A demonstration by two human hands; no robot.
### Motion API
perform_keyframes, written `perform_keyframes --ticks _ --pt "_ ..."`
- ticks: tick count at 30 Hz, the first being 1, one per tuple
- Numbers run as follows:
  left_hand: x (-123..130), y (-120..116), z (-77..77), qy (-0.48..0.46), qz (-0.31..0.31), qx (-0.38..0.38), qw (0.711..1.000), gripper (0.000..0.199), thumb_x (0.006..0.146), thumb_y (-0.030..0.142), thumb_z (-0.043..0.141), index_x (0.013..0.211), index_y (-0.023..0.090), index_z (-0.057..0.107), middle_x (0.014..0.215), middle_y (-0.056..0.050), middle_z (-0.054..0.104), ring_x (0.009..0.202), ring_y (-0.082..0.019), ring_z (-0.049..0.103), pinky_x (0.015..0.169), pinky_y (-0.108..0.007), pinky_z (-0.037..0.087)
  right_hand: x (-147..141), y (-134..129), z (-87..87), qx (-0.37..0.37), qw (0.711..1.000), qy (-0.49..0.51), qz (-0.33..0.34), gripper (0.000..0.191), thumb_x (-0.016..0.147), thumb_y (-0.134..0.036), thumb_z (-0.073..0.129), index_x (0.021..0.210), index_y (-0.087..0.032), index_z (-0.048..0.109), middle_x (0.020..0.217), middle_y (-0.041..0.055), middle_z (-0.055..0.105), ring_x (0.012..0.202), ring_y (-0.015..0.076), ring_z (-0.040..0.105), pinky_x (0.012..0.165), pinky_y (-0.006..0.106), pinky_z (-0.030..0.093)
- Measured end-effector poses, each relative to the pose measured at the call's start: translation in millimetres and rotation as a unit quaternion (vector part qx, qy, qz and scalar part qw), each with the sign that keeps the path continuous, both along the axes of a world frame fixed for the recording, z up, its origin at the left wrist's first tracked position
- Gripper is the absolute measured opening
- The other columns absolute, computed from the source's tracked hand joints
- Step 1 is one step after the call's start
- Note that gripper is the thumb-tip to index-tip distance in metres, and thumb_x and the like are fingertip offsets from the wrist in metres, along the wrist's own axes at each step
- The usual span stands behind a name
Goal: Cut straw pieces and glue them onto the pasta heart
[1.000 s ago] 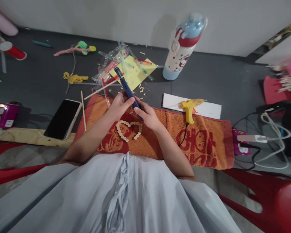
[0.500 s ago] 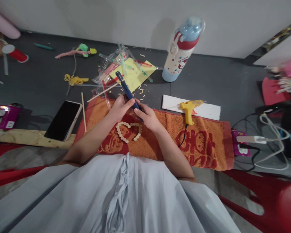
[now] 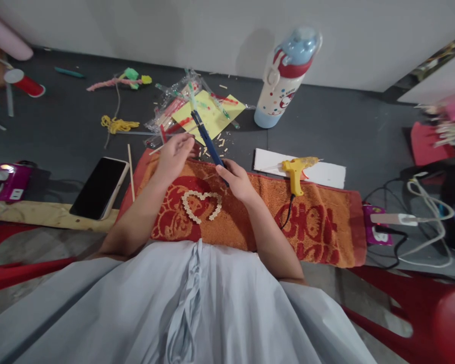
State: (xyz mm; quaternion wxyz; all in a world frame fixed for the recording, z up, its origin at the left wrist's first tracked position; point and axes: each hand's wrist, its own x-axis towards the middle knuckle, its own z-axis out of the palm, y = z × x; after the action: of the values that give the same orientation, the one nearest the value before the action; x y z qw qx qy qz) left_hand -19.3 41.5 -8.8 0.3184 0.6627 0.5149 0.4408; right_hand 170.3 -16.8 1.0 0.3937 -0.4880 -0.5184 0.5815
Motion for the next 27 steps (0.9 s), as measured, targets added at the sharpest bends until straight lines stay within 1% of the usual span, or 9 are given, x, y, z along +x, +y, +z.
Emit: perform_keyframes --ticks 2,4,6,8,10,12,17,22,27 --pt "-6 1 7.6 0.054 0.032 0.042 0.997 0.029 0.096 0.043 0.042 0.099 0.02 0.059 0.084 -0.004 0.067 0.075 -0.015 0.066 0.071 -0.029 0.054 3 1 -1.5 0.007 1.0 -0.016 -0.01 0.041 0.078 -0.06 0.06 0.083 -0.02 0.055 0.068 -0.0021 0.05 0.062 0.0127 0.045 0.058 0.028 0.034" --pt "-11 1 15.0 0.122 0.076 0.107 0.984 0.025 0.096 0.037 0.043 0.096 0.021 0.061 0.092 -0.006 0.067 0.086 -0.017 0.065 0.081 -0.031 0.052 4 2 -3.9 0.013 0.999 -0.031 -0.016 0.039 0.079 -0.058 0.06 0.086 -0.02 0.056 0.07 -0.002 0.052 0.064 0.013 0.046 0.06 0.029 0.034" --pt "-15 1 18.4 0.173 0.089 0.144 0.97 0.02 0.095 0.034 0.046 0.096 0.022 0.061 0.099 -0.008 0.066 0.099 -0.02 0.063 0.091 -0.035 0.049 5 3 -6.3 0.013 0.999 -0.037 -0.017 0.037 0.079 -0.056 0.06 0.089 -0.02 0.057 0.071 -0.0019 0.053 0.065 0.0133 0.046 0.062 0.029 0.034" --pt "-16 3 16.9 0.21 0.083 0.155 0.962 0.017 0.093 0.033 0.049 0.096 0.022 0.062 0.103 -0.009 0.067 0.105 -0.022 0.061 0.096 -0.037 0.046 6 2 -7.8 0.012 0.999 -0.035 -0.01 0.036 0.08 -0.054 0.059 0.09 -0.02 0.058 0.073 -0.0013 0.054 0.067 0.0138 0.047 0.062 0.029 0.035" --pt "-17 5 12.6 0.233 0.075 0.14 0.959 0.017 0.092 0.031 0.049 0.096 0.022 0.063 0.102 -0.008 0.068 0.102 -0.022 0.062 0.094 -0.037 0.046 6 1 -7.9 0.009 0.999 -0.032 -0.006 0.036 0.08 -0.052 0.06 0.094 -0.02 0.058 0.076 -0.0007 0.056 0.068 0.0142 0.048 0.063 0.029 0.035" --pt "-17 6 8.9 0.244 0.077 0.121 0.959 0.017 0.093 0.029 0.048 0.095 0.022 0.064 0.099 -0.007 0.069 0.098 -0.021 0.063 0.09 -0.035 0.047 6 0 -6.6 0.009 0.999 -0.031 -0.004 0.035 0.079 -0.051 0.06 0.095 -0.02 0.058 0.077 -0.0005 0.057 0.069 0.0145 0.048 0.063 0.029 0.036" --pt "-17 5 9.5 0.252 0.1 0.105 0.957 0.012 0.09 0.029 0.055 0.088 0.023 0.065 0.094 -0.005 0.071 0.092 -0.02 0.065 0.084 -0.033 0.047 7 -1 -2.7 0.011 0.999 -0.02 0.023 0.031 0.081 -0.051 0.059 0.084 -0.02 0.057 0.072 -0.0012 0.054 0.067 0.0137 0.047 0.063 0.029 0.035" --pt "-17 5 13.0 0.246 0.11 0.117 0.956 0.012 0.089 0.027 0.057 0.083 0.024 0.066 0.089 -0.003 0.072 0.087 -0.018 0.065 0.079 -0.03 0.048 11 -1 -5.2 0.002 0.999 -0.006 0.034 0.033 0.082 -0.053 0.059 0.086 -0.02 0.058 0.076 -0.0006 0.055 0.069 0.014 0.049 0.063 0.028 0.039" --pt "-21 6 16.8 0.209 0.093 0.136 0.964 0.011 0.086 0.025 0.059 0.078 0.023 0.067 0.081 -0.001 0.072 0.08 -0.017 0.064 0.074 -0.03 0.047 15 -1 -6.8 0.005 0.999 0.008 0.053 0.033 0.083 -0.053 0.059 0.092 -0.021 0.06 0.079 0.0007 0.057 0.07 0.0153 0.052 0.063 0.029 0.044"
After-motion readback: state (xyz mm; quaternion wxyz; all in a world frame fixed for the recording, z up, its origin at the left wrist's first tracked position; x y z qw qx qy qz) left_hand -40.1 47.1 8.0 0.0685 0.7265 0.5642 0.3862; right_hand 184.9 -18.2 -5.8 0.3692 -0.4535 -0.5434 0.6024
